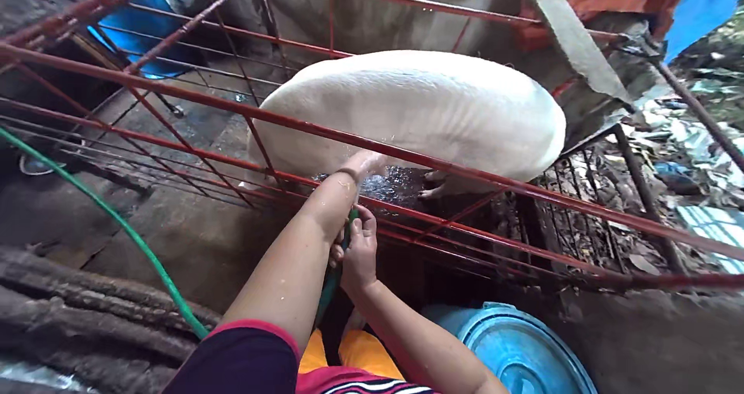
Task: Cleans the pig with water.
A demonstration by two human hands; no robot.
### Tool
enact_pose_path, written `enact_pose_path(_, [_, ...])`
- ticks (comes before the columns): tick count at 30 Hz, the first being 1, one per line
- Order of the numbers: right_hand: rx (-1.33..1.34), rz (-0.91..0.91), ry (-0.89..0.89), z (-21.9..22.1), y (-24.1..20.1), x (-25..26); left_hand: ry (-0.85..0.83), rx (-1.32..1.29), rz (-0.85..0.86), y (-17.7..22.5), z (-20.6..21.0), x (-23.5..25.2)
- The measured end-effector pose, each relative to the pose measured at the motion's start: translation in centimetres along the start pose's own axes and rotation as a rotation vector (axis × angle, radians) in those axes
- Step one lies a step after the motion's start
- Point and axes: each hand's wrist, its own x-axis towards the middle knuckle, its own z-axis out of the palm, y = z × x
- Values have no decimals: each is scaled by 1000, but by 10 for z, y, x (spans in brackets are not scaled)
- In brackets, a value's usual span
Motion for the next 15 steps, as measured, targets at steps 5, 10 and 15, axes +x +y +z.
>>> enact_pose_path(5, [-111, -300, -232, 3, 22, -23, 66, -115, -105, 55, -52, -128])
enact_pose_path(10, [-323, -531, -261, 6, 47, -6, 42, -160, -137, 40, -57, -136])
enact_pose_path(15, [-438, -556, -257, 12, 70, 12, 55, -49, 145, -65, -17, -62])
